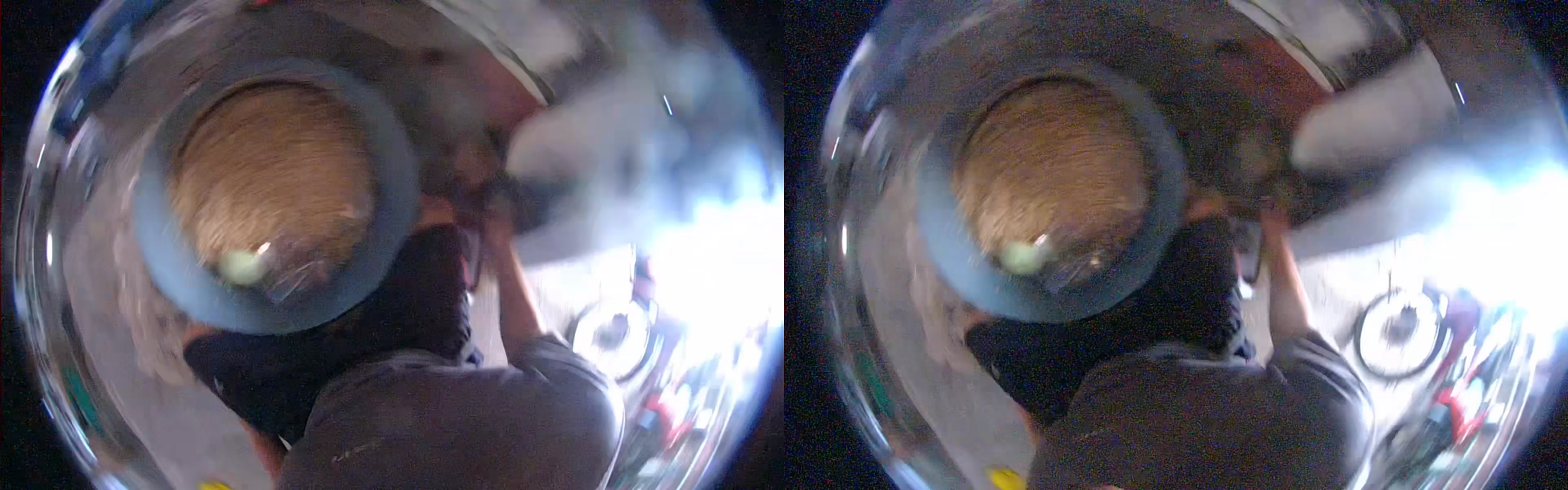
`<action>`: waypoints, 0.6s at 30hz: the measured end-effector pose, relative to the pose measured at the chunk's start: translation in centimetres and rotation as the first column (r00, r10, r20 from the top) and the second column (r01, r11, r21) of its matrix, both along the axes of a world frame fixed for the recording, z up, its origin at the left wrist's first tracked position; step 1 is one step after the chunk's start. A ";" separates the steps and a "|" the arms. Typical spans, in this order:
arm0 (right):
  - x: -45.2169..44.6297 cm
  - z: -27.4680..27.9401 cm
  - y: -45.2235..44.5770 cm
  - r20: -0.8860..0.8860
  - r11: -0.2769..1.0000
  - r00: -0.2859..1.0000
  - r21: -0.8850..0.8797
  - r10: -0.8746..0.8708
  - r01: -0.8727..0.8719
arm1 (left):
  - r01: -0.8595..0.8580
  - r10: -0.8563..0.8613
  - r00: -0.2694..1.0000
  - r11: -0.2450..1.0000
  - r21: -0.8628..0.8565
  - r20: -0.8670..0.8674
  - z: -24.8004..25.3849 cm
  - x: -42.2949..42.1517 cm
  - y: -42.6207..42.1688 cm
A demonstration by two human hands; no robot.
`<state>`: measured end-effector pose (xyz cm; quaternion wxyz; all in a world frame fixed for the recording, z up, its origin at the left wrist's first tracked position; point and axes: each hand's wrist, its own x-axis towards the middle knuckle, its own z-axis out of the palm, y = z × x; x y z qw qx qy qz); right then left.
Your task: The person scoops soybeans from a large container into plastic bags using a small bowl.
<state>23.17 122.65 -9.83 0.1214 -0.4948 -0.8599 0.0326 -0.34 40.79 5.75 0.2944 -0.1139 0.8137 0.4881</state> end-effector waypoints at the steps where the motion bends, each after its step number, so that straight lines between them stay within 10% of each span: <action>1: 2.6 -3.5 -2.7 -0.047 0.935 0.997 -0.352 -0.065 0.045 | -0.039 0.038 0.999 0.998 -0.042 -0.031 1.2 -0.2 0.3; 2: 3.5 -1.9 -7.4 0.296 0.921 0.955 -0.364 -0.026 0.138 | -0.075 0.071 0.996 0.995 -0.069 -0.062 2.0 -0.4 1.0; 4: 5.9 -3.5 -15.4 -0.024 0.873 1.000 -0.488 -0.017 0.003 | -0.109 0.097 0.989 0.988 -0.107 -0.115 4.1 -0.6 1.6; 6: 7.7 -8.1 -18.8 0.182 0.713 0.961 -0.700 0.207 -0.021 | -0.107 0.089 0.985 0.987 -0.120 -0.145 5.2 -1.3 3.0; 18: 10.1 -2.9 -17.9 0.328 0.742 0.944 -0.621 -0.045 0.251 | -0.026 0.032 0.974 0.999 0.027 -0.222 8.0 -1.5 13.4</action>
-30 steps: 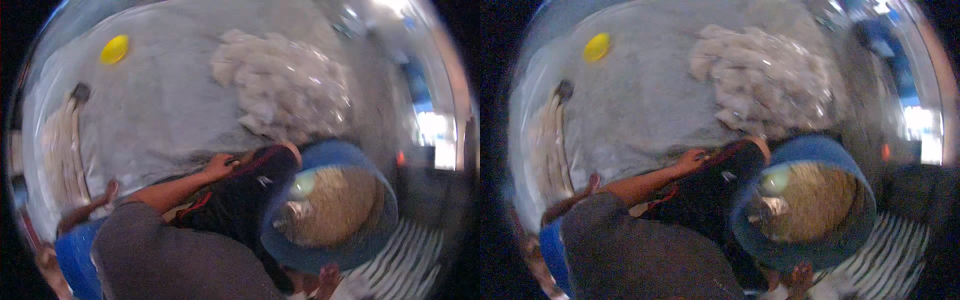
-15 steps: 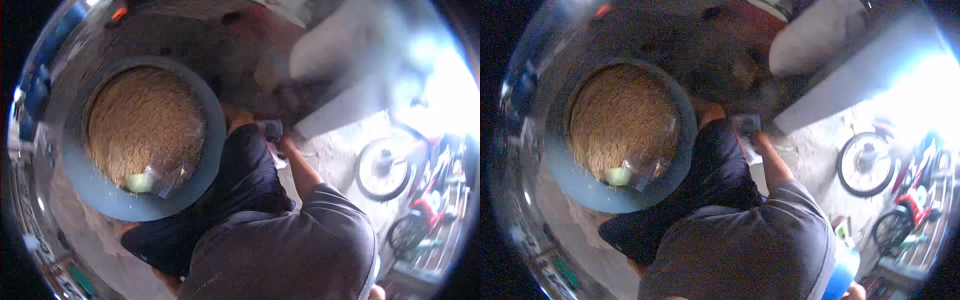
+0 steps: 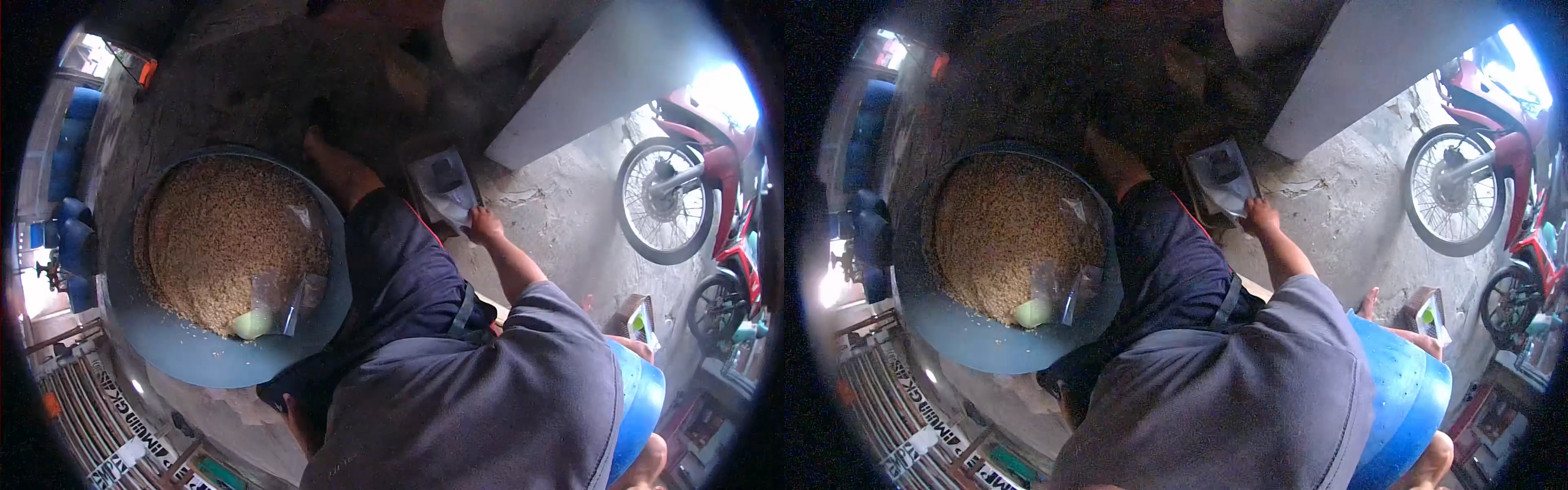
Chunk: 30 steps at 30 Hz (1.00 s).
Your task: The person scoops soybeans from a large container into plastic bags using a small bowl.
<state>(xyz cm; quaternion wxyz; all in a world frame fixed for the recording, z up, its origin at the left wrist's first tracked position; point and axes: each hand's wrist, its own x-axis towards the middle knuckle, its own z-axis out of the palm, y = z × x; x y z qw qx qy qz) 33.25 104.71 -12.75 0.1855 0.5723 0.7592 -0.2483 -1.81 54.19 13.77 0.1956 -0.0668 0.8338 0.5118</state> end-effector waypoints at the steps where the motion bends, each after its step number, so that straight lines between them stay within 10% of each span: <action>1: 0.0 -0.7 0.9 0.062 1.000 0.998 0.003 -0.015 0.015 | 0.006 -0.006 1.000 1.000 0.019 -0.008 0.1 0.0 0.7; 4: 1.0 -3.3 1.7 0.250 0.996 0.967 0.067 0.042 -0.061 | 0.015 -0.013 0.999 0.997 0.069 -0.029 1.6 1.0 2.2; 7: 1.0 -15.2 4.4 0.188 0.943 0.967 -0.317 0.173 -0.107 | 0.067 -0.067 0.998 0.996 0.055 -0.006 2.7 1.4 4.0; 10: -3.5 -8.1 8.1 0.185 0.676 0.922 -0.730 0.342 -0.104 | 0.240 -0.226 0.971 0.913 -0.331 0.080 0.1 0.8 2.1; 13: -7.1 -5.7 10.4 0.170 0.622 0.892 -0.770 0.419 -0.145 | 0.332 -0.340 0.929 0.592 -0.734 0.146 -4.5 0.8 -2.0; 17: -8.6 -5.8 14.5 0.214 0.819 0.888 -0.516 0.407 -0.251 | 0.422 -0.476 0.860 0.464 -0.779 0.182 0.5 0.7 5.0; 22: -13.4 8.7 12.0 -0.098 0.916 0.969 0.359 0.227 -0.178 | 0.363 -0.576 0.781 0.732 -0.577 -0.240 0.9 -4.6 11.7; 24: -19.1 18.8 6.5 -0.542 0.837 0.734 0.544 0.408 -0.063 | 0.244 -0.547 0.770 0.728 -0.641 -0.329 -1.8 -9.4 13.8; 25: -22.2 22.3 3.2 -0.696 0.847 0.528 0.523 0.487 -0.092 | 0.085 -0.702 0.637 0.475 -0.876 -0.319 -2.9 -11.3 14.9; 27: -28.5 23.6 -2.9 -0.968 0.928 0.127 0.164 0.216 -0.334 | 0.031 -0.745 0.644 0.253 -0.967 -0.175 -6.2 -14.6 15.5; 30: -36.2 19.8 -6.5 -0.654 0.774 0.414 0.538 0.633 -0.334 | 0.101 -0.794 0.582 0.285 -0.953 -0.175 -9.7 -16.8 15.8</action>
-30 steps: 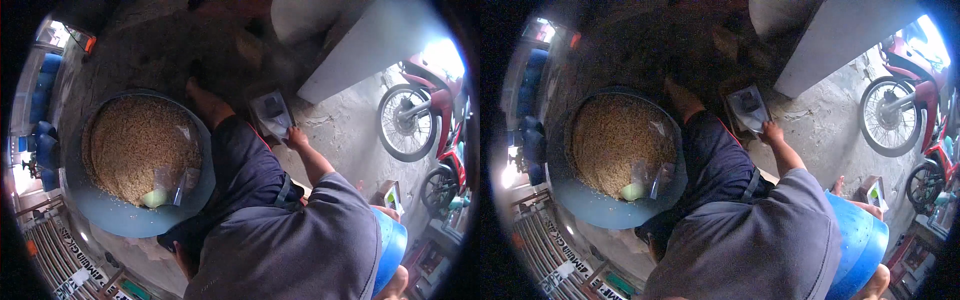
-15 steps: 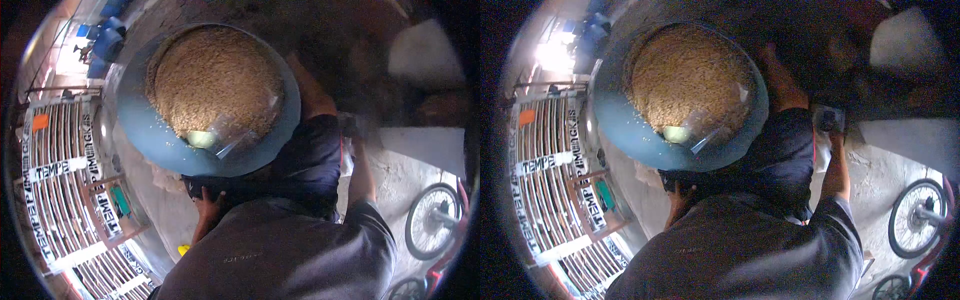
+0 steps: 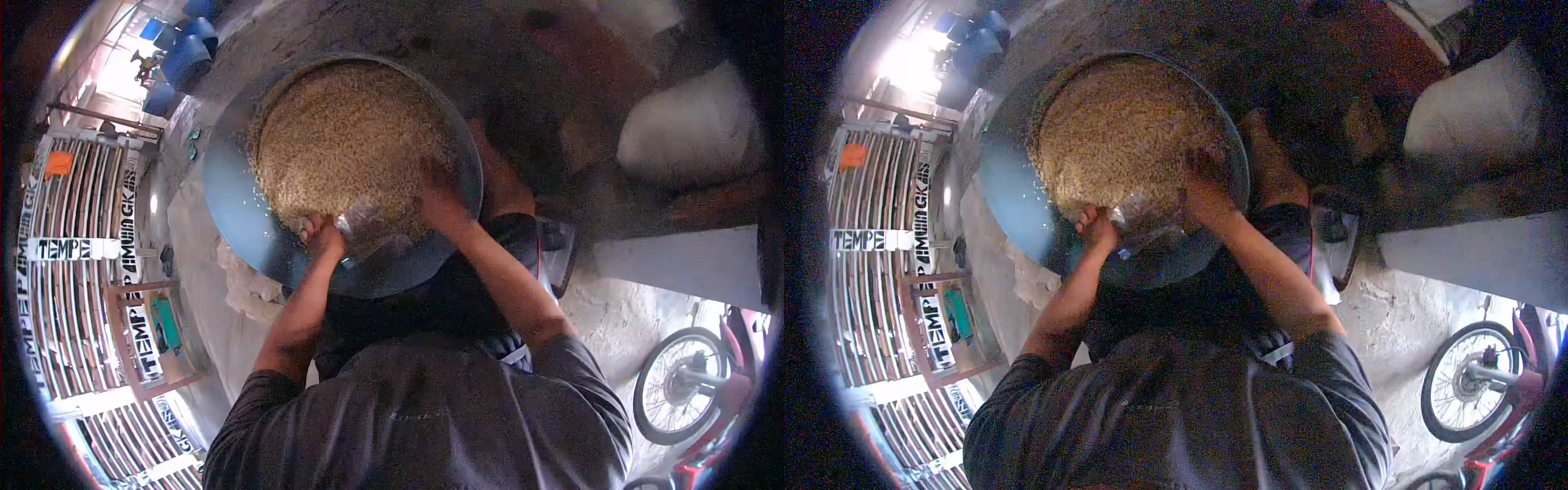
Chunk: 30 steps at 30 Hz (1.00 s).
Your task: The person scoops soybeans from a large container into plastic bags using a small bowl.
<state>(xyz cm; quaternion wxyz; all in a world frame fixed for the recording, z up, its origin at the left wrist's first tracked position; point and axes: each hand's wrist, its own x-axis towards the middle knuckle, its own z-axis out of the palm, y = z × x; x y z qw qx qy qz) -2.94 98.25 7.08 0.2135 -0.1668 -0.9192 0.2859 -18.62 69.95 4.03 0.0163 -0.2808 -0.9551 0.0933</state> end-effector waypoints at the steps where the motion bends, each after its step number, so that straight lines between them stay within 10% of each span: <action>1: -1.2 -1.8 -0.2 0.089 0.999 0.995 0.032 -0.038 0.035 | 0.046 -0.047 0.999 0.997 0.054 0.018 -0.9 -0.4 -0.7; 6: -4.3 -2.8 -0.1 0.189 0.990 0.974 0.036 0.124 -0.133 | 0.369 -0.391 0.920 0.890 0.268 0.032 4.0 7.8 -1.3; 8: -4.2 1.9 -0.5 0.147 0.955 0.946 0.034 0.288 -0.296 | 0.428 -0.463 0.784 0.886 0.180 0.414 3.3 11.4 -3.4; 11: -5.8 11.3 -2.1 0.058 0.820 0.818 -0.039 0.573 -0.571 | 0.302 -0.448 0.876 0.800 0.519 0.180 5.9 14.5 -1.8; 13: -6.9 15.6 -3.6 0.164 0.693 0.680 -0.028 0.714 -0.721 | 0.138 -0.129 0.989 0.690 0.711 -0.066 14.2 12.1 1.6; 16: -9.2 18.4 -6.3 0.081 0.569 0.565 -0.057 0.821 -0.820 | 0.168 -0.172 0.983 0.689 0.705 -0.067 17.5 6.8 1.0; 19: -11.8 16.5 -8.8 -0.136 0.730 0.717 0.140 0.683 -0.669 | 0.064 -0.096 0.995 0.667 0.742 0.000 14.7 4.3 -2.7; 22: -12.7 6.9 -12.5 -0.016 0.860 0.967 -0.454 0.253 -0.233 | -0.201 0.149 0.980 0.676 0.709 0.135 12.0 5.5 -7.2; 27: -10.9 -6.0 -23.4 0.135 0.167 0.856 -0.984 0.499 0.057 | -0.283 0.222 0.951 0.342 0.896 0.216 10.2 12.0 -11.7; 30: -13.1 -9.2 -26.8 -0.003 -0.573 0.937 -0.792 0.350 0.212 | -0.489 0.219 0.871 0.323 0.810 0.439 12.5 14.9 -13.0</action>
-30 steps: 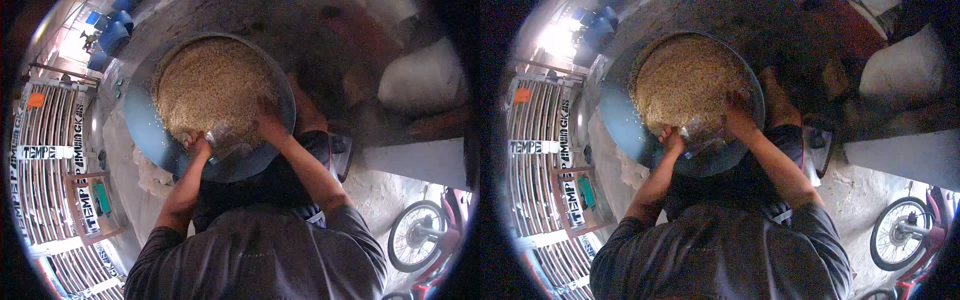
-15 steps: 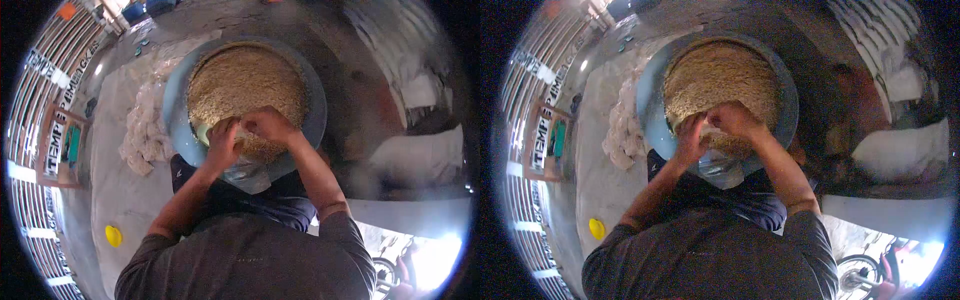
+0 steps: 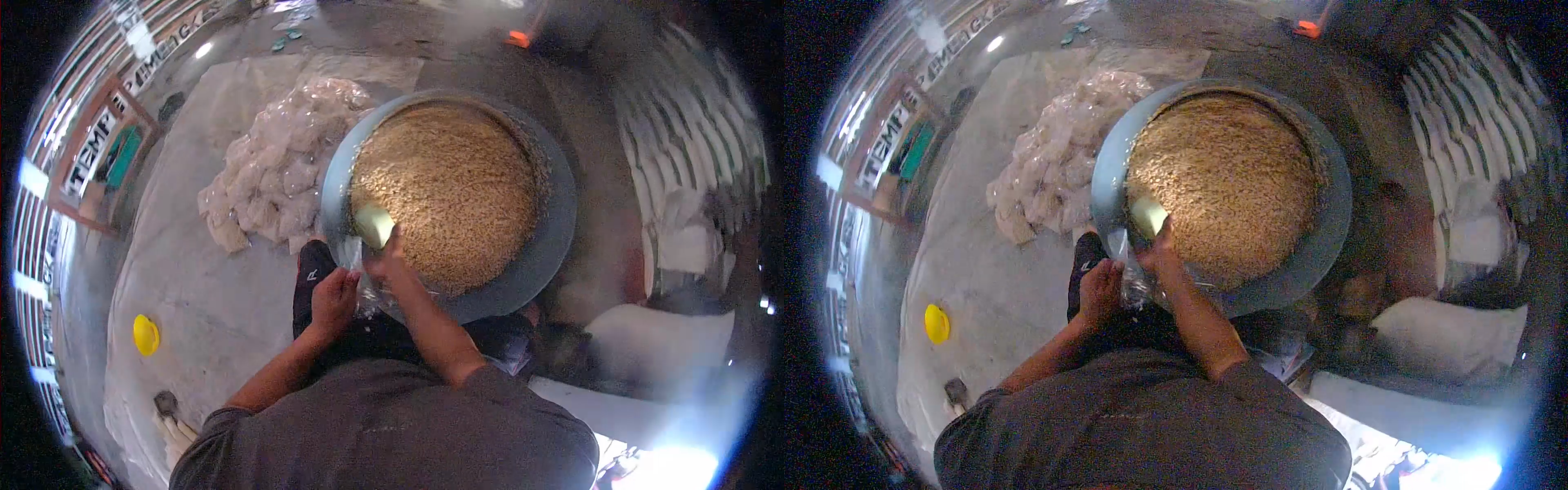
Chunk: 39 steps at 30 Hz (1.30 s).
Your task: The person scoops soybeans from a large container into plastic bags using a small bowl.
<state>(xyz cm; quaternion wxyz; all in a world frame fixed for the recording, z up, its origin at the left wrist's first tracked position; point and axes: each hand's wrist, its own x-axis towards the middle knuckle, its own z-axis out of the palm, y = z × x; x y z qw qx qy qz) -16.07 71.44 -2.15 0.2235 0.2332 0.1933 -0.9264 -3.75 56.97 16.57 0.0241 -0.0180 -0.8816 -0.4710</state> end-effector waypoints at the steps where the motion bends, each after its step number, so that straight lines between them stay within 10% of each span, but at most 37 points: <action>1: -2.3 -1.7 0.1 0.035 0.990 0.999 -0.138 -0.034 0.038 | 0.006 -0.004 0.997 1.000 -0.022 0.073 0.7 0.8 -0.2; 2: -4.0 -1.5 0.6 -0.178 0.968 0.961 0.176 0.211 -0.180 | 0.016 -0.015 0.999 1.000 -0.019 0.035 1.0 1.4 -0.4; 4: -7.3 -1.0 1.5 -0.301 0.483 0.612 0.862 0.732 -0.154 | 0.030 -0.031 0.998 0.999 -0.012 -0.055 1.4 1.9 -0.5; 5: -8.4 -4.1 2.0 -0.507 0.921 0.783 0.325 0.361 -0.214 | 0.033 -0.030 0.998 0.998 0.044 -0.059 1.6 1.9 -0.6; 6: -8.8 -6.0 2.3 -0.378 0.930 0.924 -0.356 -0.058 -0.088 | 0.038 -0.032 0.998 0.994 0.102 -0.060 1.7 1.8 -0.5; 10: -3.9 1.2 -0.3 -0.008 0.929 1.000 0.371 -0.007 0.009 | 0.019 -0.032 0.997 0.982 0.189 0.067 3.5 1.5 -0.2; 11: -3.0 0.6 -0.8 0.143 0.752 0.988 0.658 -0.066 -0.045 | 0.018 -0.026 0.999 0.980 0.197 0.036 3.4 1.4 -0.2; 13: 0.3 -6.1 -0.4 0.128 -0.014 0.963 0.991 -0.238 -0.135 | 0.020 -0.019 1.000 0.979 0.205 -0.005 2.8 1.4 -0.2; 15: 4.3 -7.4 1.6 -0.014 -0.431 1.000 0.902 -0.009 0.009 | 0.022 -0.002 0.995 0.979 0.205 -0.098 1.7 1.2 -0.1; 18: 6.7 3.2 -0.8 -0.337 0.286 0.927 0.916 0.167 0.281 | 0.086 -0.084 0.996 0.980 0.179 -0.021 1.6 0.9 -0.4; 20: 5.1 0.4 1.5 -0.185 -0.266 0.847 0.898 0.498 0.352 | 0.128 -0.141 0.988 0.976 0.176 0.064 2.1 0.4 0.2; 22: 3.7 6.0 3.2 0.014 -0.672 0.778 0.516 0.628 0.532 | 0.131 -0.152 0.981 0.978 0.163 0.123 2.1 0.5 0.3; 26: 1.1 12.8 9.9 -0.163 -0.506 0.831 0.727 0.531 0.465 | -0.114 -0.309 0.855 0.672 0.732 0.417 -1.1 0.7 0.8; 28: 0.4 14.5 10.2 0.082 -0.866 0.958 0.454 0.274 0.208 | -0.071 -0.421 0.835 0.555 0.829 0.354 -1.0 0.9 0.4; 30: -2.1 7.8 11.0 0.008 -0.766 0.973 0.617 0.233 0.178 | -0.157 -0.511 0.725 0.530 0.833 0.461 0.0 0.4 -0.5; 33: -3.7 4.9 9.4 -0.258 -0.157 0.965 0.956 -0.044 0.249 | -0.184 -0.397 0.816 0.509 0.841 0.420 -4.3 1.2 0.1; 36: -3.6 3.4 8.1 -0.238 0.617 0.898 0.659 -0.371 0.430 | -0.055 -0.171 0.947 0.749 0.661 0.273 -4.0 1.0 0.2; 38: -1.5 -0.1 11.8 -0.201 0.878 0.919 0.283 -0.339 0.386 | -0.046 -0.033 0.987 0.881 0.472 0.156 0.8 0.6 0.7; 39: -0.1 -0.6 12.9 -0.192 0.797 0.922 0.465 -0.335 0.386 | -0.081 -0.053 0.968 0.857 0.509 0.244 1.1 0.3 0.6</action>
